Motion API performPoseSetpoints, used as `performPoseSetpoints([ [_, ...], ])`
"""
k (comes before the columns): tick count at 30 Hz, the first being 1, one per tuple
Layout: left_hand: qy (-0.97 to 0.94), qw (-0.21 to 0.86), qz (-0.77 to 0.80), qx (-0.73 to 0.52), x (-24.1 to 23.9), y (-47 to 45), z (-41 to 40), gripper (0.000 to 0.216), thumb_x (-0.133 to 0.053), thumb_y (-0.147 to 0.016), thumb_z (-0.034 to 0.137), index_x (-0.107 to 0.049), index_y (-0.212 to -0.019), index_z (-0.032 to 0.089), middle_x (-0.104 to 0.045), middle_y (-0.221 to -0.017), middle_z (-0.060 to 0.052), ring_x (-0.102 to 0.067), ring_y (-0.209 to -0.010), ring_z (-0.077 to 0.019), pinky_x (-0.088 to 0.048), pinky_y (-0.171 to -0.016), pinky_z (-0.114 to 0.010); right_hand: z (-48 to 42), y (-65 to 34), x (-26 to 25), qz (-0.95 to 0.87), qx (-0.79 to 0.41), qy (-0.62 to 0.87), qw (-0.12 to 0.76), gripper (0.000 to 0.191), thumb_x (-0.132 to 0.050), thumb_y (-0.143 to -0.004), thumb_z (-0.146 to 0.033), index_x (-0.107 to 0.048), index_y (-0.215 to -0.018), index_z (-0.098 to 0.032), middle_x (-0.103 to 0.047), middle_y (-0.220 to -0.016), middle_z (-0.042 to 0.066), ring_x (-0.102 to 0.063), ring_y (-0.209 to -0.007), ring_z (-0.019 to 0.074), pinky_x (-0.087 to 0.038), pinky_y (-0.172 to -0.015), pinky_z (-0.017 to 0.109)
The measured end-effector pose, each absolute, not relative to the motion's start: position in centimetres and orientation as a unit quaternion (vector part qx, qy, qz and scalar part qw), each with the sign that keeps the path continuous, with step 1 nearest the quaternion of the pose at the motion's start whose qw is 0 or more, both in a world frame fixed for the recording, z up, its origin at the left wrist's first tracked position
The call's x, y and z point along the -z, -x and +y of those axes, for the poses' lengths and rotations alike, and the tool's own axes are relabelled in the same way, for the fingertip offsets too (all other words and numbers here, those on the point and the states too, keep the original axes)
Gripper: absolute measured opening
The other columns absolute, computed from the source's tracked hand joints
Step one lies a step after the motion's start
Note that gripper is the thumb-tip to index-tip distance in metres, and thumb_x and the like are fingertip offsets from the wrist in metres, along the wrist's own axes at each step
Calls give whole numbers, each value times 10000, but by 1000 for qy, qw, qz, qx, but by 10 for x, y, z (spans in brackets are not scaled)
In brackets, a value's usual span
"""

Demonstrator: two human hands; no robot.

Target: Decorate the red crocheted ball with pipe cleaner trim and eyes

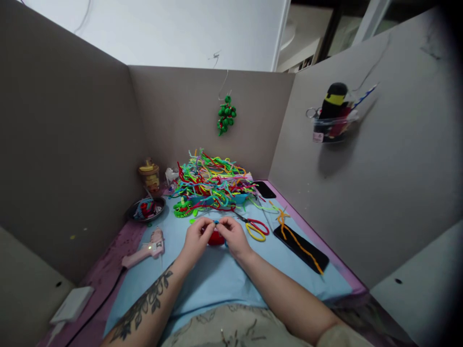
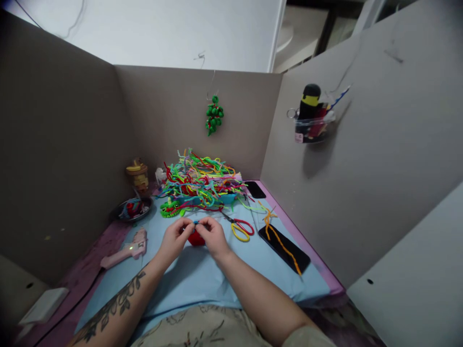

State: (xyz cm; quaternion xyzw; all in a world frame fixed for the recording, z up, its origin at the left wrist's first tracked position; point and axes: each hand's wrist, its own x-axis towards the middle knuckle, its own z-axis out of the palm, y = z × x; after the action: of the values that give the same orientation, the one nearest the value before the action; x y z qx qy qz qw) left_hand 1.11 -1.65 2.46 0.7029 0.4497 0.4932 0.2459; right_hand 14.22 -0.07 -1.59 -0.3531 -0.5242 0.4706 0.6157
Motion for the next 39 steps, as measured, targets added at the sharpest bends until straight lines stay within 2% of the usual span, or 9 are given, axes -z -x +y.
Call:
performPoseSetpoints([
  [6, -721, 237, 453, -469, -22, -9, -13, 184, -515, -810, 280, -624, -725, 160, -636, -704, -28, -564, -656, -141, -425, -581, -226, -2, -148, 8, -553, -436, 372, 604, 98, -604, -721, -275, -570, -709, -184, -547, -630, -29, -487, -582, 117, -395, -557, 228],
  [13, -780, 167, 407, -446, -16, 0, -9, 218, -514, -825, 187, -651, -992, 213, -680, -933, -51, -607, -853, -164, -474, -742, -276, 0, -154, 1, -539, -508, 369, 561, 129, -605, -690, -264, -530, -626, -181, -415, -440, -79, -350, -398, 77, -253, -407, 206],
  [15, -795, 148, 386, -444, -16, 1, -8, 222, -512, -832, 167, -662, -988, 214, -678, -916, -53, -605, -850, -160, -472, -768, -287, 0, -154, 1, -529, -530, 356, 558, 128, -602, -692, -260, -531, -625, -177, -406, -424, -84, -338, -381, 71, -235, -393, 202],
  [19, -806, 117, 373, -444, -16, 2, -8, 198, -538, -824, 162, -683, -951, 203, -683, -855, -57, -612, -783, -155, -480, -724, -278, 0, -153, 2, -506, -561, 342, 559, 133, -614, -672, -243, -525, -604, -171, -407, -419, -85, -341, -365, 62, -233, -375, 197],
  [24, -811, 118, 374, -434, -15, 2, -7, 190, -548, -818, 177, -695, -936, 194, -694, -855, -71, -619, -779, -167, -479, -722, -286, 1, -153, 4, -484, -584, 331, 561, 136, -629, -650, -238, -528, -593, -168, -416, -423, -83, -342, -355, 57, -232, -364, 194],
  [29, -781, 184, 409, -435, -20, 0, -9, 163, -560, -801, 224, -705, -862, 181, -697, -813, -61, -609, -739, -162, -462, -693, -272, 1, -154, 4, -494, -583, 337, 550, 130, -619, -659, -236, -524, -597, -173, -418, -416, -80, -343, -360, 64, -237, -375, 199],
  [32, -746, 257, 442, -427, -26, -1, -9, 187, -553, -792, 284, -689, -779, 157, -678, -735, -47, -584, -679, -153, -442, -631, -249, 0, -155, 4, -550, -537, 354, 532, 129, -613, -686, -248, -544, -612, -169, -439, -446, -69, -360, -400, 72, -263, -410, 201],
  [36, -710, 373, 435, -409, -30, -1, -8, 237, -556, -760, 351, -639, -695, 138, -606, -627, -11, -516, -586, -118, -390, -542, -213, 0, -160, 0, -643, -426, 375, 514, 111, -609, -713, -239, -592, -639, -160, -537, -587, -26, -464, -562, 103, -354, -550, 220],
  [39, -688, 446, 428, -380, -30, 3, -7, 251, -566, -739, 376, -610, -679, 137, -551, -581, 12, -455, -522, -90, -335, -482, -192, -1, -164, -4, -687, -377, 370, 498, 91, -616, -715, -223, -617, -648, -161, -569, -656, -10, -508, -663, 127, -374, -645, 242],
])
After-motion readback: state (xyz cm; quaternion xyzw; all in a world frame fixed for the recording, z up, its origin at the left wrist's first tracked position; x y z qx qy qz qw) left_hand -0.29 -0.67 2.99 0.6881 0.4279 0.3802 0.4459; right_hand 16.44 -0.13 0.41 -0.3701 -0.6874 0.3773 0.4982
